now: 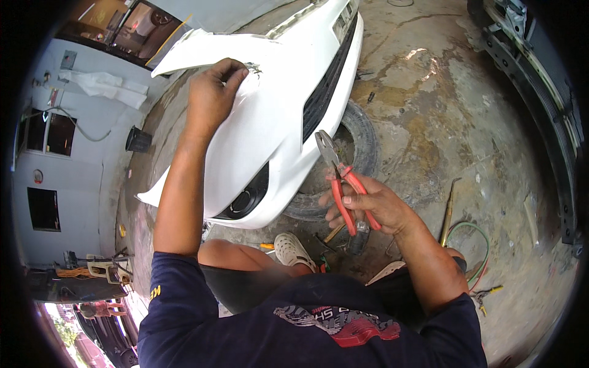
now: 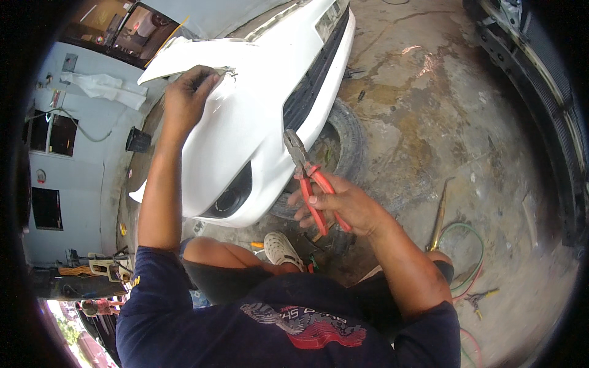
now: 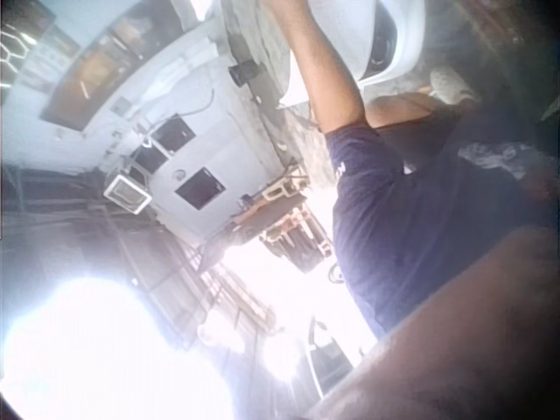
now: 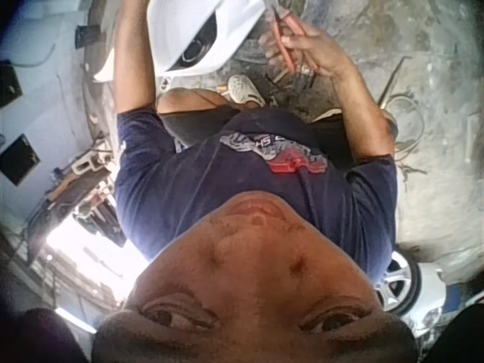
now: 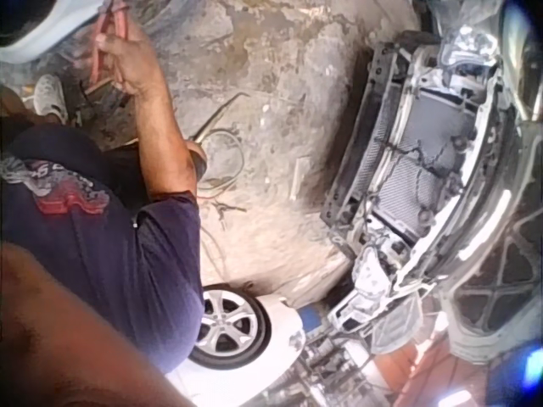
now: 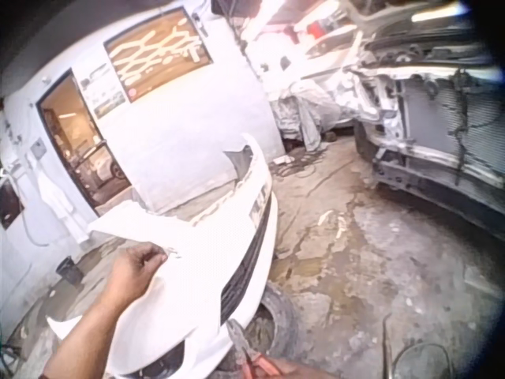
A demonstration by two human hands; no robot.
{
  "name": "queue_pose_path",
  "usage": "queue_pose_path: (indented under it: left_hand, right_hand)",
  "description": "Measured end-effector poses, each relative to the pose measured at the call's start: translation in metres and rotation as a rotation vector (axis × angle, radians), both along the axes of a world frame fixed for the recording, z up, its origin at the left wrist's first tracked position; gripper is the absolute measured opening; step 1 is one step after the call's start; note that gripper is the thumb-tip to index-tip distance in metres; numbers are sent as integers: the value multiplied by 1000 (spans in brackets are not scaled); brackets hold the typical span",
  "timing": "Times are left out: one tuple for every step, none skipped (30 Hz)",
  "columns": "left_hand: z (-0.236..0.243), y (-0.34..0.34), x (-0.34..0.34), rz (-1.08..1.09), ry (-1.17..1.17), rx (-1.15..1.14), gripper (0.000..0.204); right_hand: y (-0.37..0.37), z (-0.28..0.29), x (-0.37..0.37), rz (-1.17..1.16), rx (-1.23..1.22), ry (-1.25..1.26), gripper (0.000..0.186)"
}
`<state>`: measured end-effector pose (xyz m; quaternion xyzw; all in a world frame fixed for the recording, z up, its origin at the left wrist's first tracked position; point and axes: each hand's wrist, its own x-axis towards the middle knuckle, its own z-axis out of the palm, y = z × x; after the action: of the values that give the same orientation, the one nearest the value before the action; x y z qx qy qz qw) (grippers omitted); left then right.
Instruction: The person heats the surface of a white car bumper using a blowtorch and then uses pliers to embed and secure metal wires into the plastic.
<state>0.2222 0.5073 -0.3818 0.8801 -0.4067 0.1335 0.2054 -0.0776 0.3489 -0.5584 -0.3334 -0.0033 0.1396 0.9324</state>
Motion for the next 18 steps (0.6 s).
queue_pose_path:
  left_hand:
    - [-3,-1,11,-1,2,3,22]
    - [-7,-2,23,-1,3,6,23]
    - [-11,-4,29,-2,8,9,23]
    - [-15,-5,34,37,-9,56,24]
    - [-18,-6,39,76,-26,103,25]
    - [-23,-8,41,110,-40,147,25]
    - [-29,-7,41,109,-59,145,26]
    - [-35,-6,41,109,-78,143,26]
    - [-39,-5,41,111,-97,141,27]
    - [-40,-4,43,108,-134,188,27]
    - [-41,-4,45,106,-170,236,27]
    - [-39,-3,45,107,-209,284,27]
    - [-38,-4,45,98,-221,290,27]
    - [-37,-4,45,88,-233,296,27]
    - [-36,-5,44,80,-244,302,27]
    - [-37,-5,45,95,-215,274,27]
    - [-38,-6,46,111,-185,246,27]
    - [-39,-8,46,122,-154,216,27]
  right_hand:
    - [1,-3,0,-2,-16,4,72]
    - [1,-4,0,-3,-32,9,71]
    - [1,-4,0,-2,-37,15,71]
    - [2,-2,0,1,-41,22,71]
    - [2,-1,0,4,-46,27,70]
    - [2,-3,0,5,-52,26,70]
    - [2,-5,0,6,-58,24,70]
    - [2,-6,0,8,-64,21,70]
    - [2,-6,0,6,-73,25,69]
    - [3,-5,-1,5,-81,30,69]
    - [3,-5,-1,3,-89,34,69]
    - [3,-5,-1,3,-86,35,69]
    - [3,-6,-1,3,-83,36,69]
    - [3,-6,-1,3,-79,38,69]
    - [3,-6,-1,3,-91,33,69]
    - [2,-6,-1,2,-102,28,69]
    - [2,-5,0,2,-113,24,69]
    - [1,-4,0,-2,-118,26,72]
